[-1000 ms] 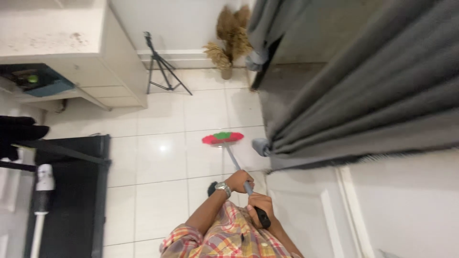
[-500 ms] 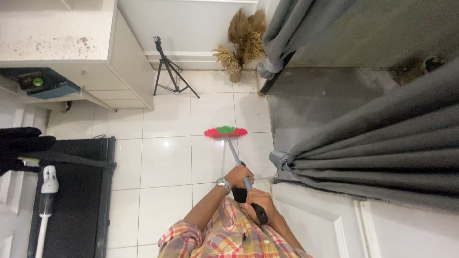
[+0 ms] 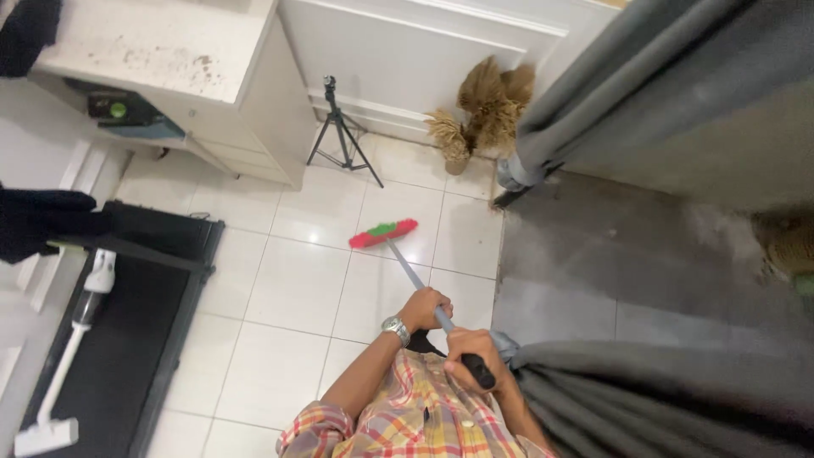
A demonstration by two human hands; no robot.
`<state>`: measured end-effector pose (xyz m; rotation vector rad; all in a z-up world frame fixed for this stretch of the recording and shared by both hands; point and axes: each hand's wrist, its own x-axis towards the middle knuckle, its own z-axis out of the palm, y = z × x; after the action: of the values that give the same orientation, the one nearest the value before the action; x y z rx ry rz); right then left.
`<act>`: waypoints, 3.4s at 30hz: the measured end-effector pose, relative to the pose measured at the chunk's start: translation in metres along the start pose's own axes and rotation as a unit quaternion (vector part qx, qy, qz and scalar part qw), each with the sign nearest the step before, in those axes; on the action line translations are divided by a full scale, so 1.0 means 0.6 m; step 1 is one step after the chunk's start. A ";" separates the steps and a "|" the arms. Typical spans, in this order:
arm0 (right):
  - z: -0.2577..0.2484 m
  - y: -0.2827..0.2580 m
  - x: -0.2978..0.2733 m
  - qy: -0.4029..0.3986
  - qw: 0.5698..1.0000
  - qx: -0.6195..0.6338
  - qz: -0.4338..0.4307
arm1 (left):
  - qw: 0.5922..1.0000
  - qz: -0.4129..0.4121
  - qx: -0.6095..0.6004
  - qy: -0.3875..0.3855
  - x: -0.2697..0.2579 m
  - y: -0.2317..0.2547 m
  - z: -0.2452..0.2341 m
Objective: Sweeping the tiled floor with a broom.
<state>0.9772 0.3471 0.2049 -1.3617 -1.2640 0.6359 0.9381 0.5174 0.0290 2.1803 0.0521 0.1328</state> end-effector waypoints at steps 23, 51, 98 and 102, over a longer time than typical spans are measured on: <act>-0.149 0.128 0.166 -0.037 0.994 0.106 -0.003 | 0.986 -0.085 -0.044 0.134 0.148 -0.076 -0.052; 0.026 0.160 0.590 -0.160 0.953 0.255 -0.029 | 0.936 -0.169 -0.021 0.309 0.097 -0.238 -0.391; 0.252 0.409 1.128 -0.559 0.734 0.380 0.063 | 0.702 -0.450 -0.012 0.551 0.016 -0.537 -0.592; 0.290 0.406 1.106 -0.531 0.750 0.388 0.070 | 0.712 -0.455 -0.034 0.534 -0.029 -0.529 -0.599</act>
<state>1.0842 1.0629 0.1258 -0.2905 -1.4386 1.9661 0.8832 0.9905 -0.0269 1.4782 1.6979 0.7759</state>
